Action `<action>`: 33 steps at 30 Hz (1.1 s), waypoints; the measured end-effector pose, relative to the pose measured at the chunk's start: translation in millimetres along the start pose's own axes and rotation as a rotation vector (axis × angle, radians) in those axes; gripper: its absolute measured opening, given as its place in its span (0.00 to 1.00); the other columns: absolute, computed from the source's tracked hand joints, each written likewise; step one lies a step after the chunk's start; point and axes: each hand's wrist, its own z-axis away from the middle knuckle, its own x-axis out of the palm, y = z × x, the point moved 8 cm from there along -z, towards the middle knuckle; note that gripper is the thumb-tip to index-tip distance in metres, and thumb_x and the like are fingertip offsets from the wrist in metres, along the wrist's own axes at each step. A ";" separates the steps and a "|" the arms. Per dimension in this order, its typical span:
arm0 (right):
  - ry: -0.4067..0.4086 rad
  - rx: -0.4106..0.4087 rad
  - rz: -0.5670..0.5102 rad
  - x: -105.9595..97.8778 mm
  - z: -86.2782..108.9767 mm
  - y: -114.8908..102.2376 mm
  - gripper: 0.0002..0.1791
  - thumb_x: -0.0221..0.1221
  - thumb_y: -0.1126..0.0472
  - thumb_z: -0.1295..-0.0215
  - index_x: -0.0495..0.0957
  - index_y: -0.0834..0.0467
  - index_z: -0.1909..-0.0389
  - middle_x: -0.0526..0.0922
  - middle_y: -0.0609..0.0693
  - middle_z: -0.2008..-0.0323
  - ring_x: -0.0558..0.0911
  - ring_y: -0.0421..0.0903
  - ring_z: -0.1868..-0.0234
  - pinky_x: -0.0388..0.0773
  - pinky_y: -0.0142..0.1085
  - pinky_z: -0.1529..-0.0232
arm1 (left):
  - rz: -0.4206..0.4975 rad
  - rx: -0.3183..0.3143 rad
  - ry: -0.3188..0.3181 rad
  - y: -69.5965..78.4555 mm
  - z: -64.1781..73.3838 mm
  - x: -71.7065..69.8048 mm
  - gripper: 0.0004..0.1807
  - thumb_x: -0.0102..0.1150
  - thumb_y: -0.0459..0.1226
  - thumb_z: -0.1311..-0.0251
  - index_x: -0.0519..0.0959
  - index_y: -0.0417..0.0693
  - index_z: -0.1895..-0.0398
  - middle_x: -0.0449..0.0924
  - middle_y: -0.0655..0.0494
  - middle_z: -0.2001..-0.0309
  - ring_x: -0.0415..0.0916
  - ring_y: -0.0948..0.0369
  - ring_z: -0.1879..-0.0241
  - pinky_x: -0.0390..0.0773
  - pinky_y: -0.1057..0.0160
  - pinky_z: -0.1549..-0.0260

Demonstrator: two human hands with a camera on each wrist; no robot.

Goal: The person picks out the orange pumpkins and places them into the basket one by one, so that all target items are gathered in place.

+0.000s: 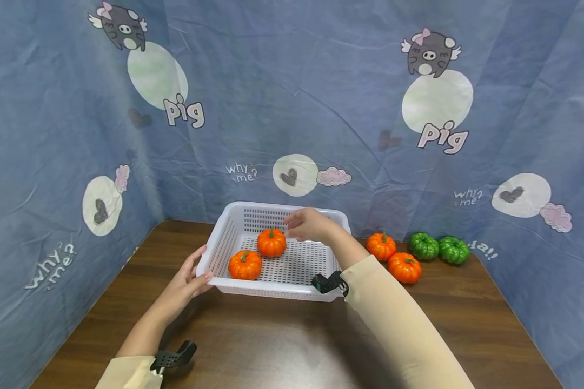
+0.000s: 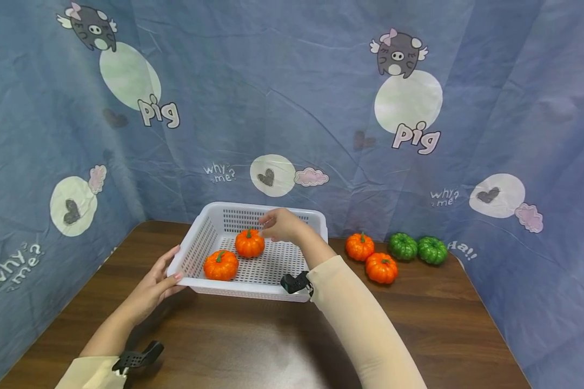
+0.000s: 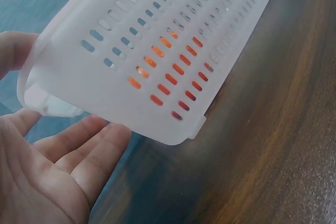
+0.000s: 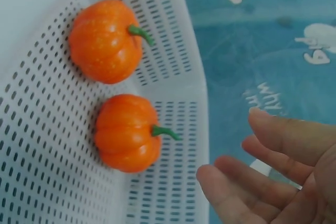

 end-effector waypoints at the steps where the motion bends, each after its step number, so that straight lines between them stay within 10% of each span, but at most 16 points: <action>1: -0.002 -0.011 0.004 -0.3 3.1 -1.9 0.23 0.64 0.66 0.34 0.76 0.65 0.39 0.81 0.61 0.44 0.82 0.54 0.47 0.82 0.41 0.51 | -0.004 0.001 -0.001 0.1 0.3 0.1 0.41 0.52 0.36 0.27 0.42 0.52 0.19 0.58 0.28 0.31 0.75 0.66 0.49 0.78 0.64 0.48; 14: 0.084 -0.102 0.137 -13.1 38.8 -2.7 0.22 0.65 0.58 0.34 0.79 0.59 0.41 0.82 0.57 0.44 0.81 0.52 0.45 0.80 0.45 0.46 | -0.008 0.000 0.004 0.0 0.9 0.3 0.40 0.52 0.36 0.27 0.42 0.52 0.19 0.58 0.28 0.31 0.75 0.67 0.49 0.78 0.58 0.46; 33: 0.308 -0.155 0.054 -36.0 103.9 18.8 0.19 0.63 0.58 0.32 0.80 0.59 0.42 0.82 0.56 0.44 0.83 0.53 0.47 0.81 0.49 0.48 | 0.017 0.006 -0.001 -0.2 0.4 1.8 0.41 0.52 0.35 0.27 0.42 0.52 0.19 0.56 0.28 0.30 0.74 0.55 0.44 0.78 0.64 0.48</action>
